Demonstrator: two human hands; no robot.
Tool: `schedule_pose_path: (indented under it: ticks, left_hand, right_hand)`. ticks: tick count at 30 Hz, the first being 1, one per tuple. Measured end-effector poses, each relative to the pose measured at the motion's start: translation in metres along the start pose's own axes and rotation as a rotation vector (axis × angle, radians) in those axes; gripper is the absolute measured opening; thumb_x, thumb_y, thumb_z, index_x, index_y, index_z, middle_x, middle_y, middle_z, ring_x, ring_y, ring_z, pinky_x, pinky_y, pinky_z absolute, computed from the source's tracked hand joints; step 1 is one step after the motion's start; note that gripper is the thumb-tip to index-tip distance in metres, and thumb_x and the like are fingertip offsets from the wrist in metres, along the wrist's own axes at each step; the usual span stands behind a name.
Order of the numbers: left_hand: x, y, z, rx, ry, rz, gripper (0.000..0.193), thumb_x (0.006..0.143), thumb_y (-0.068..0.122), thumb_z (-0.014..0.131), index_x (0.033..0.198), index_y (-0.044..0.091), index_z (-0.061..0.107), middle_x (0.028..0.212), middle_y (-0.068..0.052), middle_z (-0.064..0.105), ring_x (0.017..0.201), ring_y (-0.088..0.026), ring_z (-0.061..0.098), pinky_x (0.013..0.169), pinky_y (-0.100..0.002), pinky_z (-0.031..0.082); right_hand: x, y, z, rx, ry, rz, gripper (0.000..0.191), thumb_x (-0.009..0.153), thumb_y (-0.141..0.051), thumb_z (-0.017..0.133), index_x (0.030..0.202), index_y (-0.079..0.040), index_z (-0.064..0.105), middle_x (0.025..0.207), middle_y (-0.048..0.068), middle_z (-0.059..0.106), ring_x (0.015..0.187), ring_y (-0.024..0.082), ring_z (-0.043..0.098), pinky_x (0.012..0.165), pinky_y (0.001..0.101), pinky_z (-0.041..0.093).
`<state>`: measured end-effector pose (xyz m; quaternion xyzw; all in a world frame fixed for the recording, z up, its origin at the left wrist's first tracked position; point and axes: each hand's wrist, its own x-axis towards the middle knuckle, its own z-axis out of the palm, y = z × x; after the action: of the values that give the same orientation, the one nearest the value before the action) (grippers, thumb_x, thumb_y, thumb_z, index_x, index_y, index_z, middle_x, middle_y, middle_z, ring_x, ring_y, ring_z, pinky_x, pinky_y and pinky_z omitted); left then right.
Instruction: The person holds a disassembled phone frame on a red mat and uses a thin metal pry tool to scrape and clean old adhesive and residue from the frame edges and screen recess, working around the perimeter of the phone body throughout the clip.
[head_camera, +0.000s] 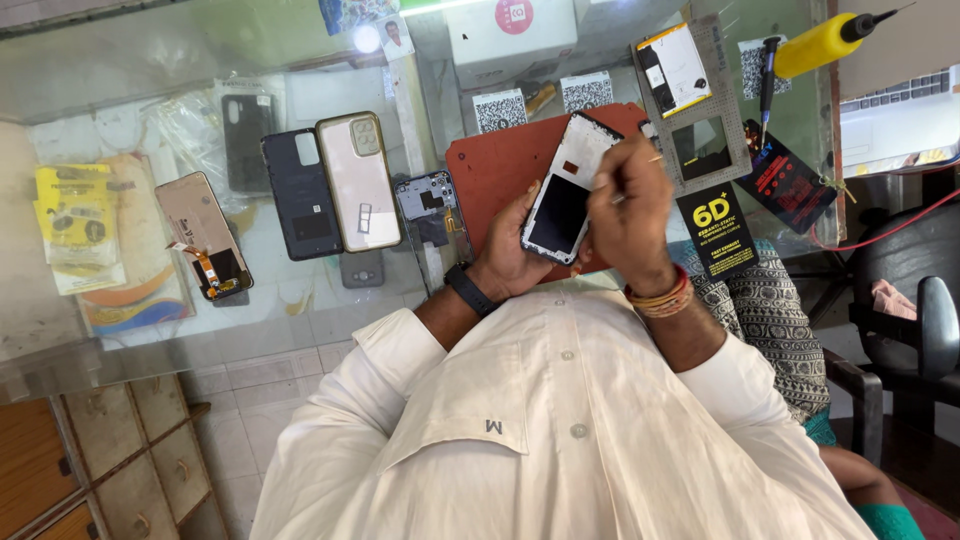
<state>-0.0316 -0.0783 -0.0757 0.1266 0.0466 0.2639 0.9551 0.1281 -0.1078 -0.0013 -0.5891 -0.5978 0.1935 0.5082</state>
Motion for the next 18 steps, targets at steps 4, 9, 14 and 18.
schedule_pose_path:
  ticks: [4, 9, 14, 18]
  left_hand:
    - [0.001, 0.004, 0.003, -0.042, 0.008, -0.017, 0.067, 0.113, 0.057, 0.029, 0.141, 0.002, 0.054, 0.123, -0.02, 0.066, 0.091, -0.03, 0.069, 0.068, -0.044, 0.057]
    - [-0.001, 0.009, 0.005, -0.079, 0.047, -0.057, 0.07, 0.111, 0.061, 0.028, 0.146, 0.004, 0.05, 0.125, -0.021, 0.065, 0.091, -0.03, 0.069, 0.067, -0.043, 0.057]
    - [-0.001, 0.009, 0.005, -0.088, 0.028, -0.043, 0.072, 0.111, 0.063, 0.028, 0.147, 0.005, 0.05, 0.125, -0.021, 0.065, 0.092, -0.03, 0.07, 0.067, -0.044, 0.058]
    - [0.0, 0.008, 0.007, -0.093, 0.019, -0.028, 0.071, 0.112, 0.061, 0.027, 0.147, 0.004, 0.05, 0.125, -0.022, 0.064, 0.093, -0.03, 0.07, 0.067, -0.044, 0.058]
  right_hand:
    - [-0.003, 0.019, -0.016, 0.123, 0.109, 0.079, 0.018, 0.103, 0.008, 0.048, 0.088, -0.002, 0.049, 0.082, 0.001, 0.049, 0.065, 0.009, 0.041, 0.058, 0.026, 0.032]
    - [-0.007, 0.03, -0.028, -0.078, 0.177, 0.25, 0.042, 0.115, 0.001, 0.062, 0.085, -0.002, 0.033, 0.07, 0.004, 0.033, 0.066, 0.01, 0.029, 0.056, 0.0265, 0.026]
    - [-0.001, 0.018, -0.031, -0.158, 0.101, 0.212, 0.012, 0.109, -0.006, 0.068, 0.109, 0.002, 0.059, 0.094, 0.002, 0.056, 0.081, 0.01, 0.052, 0.071, 0.025, 0.044]
    - [0.003, -0.006, -0.026, 0.203, 0.158, 0.361, 0.014, 0.11, -0.01, 0.058, 0.117, -0.001, 0.067, 0.103, 0.003, 0.051, 0.076, 0.01, 0.052, 0.063, 0.0264, 0.047]
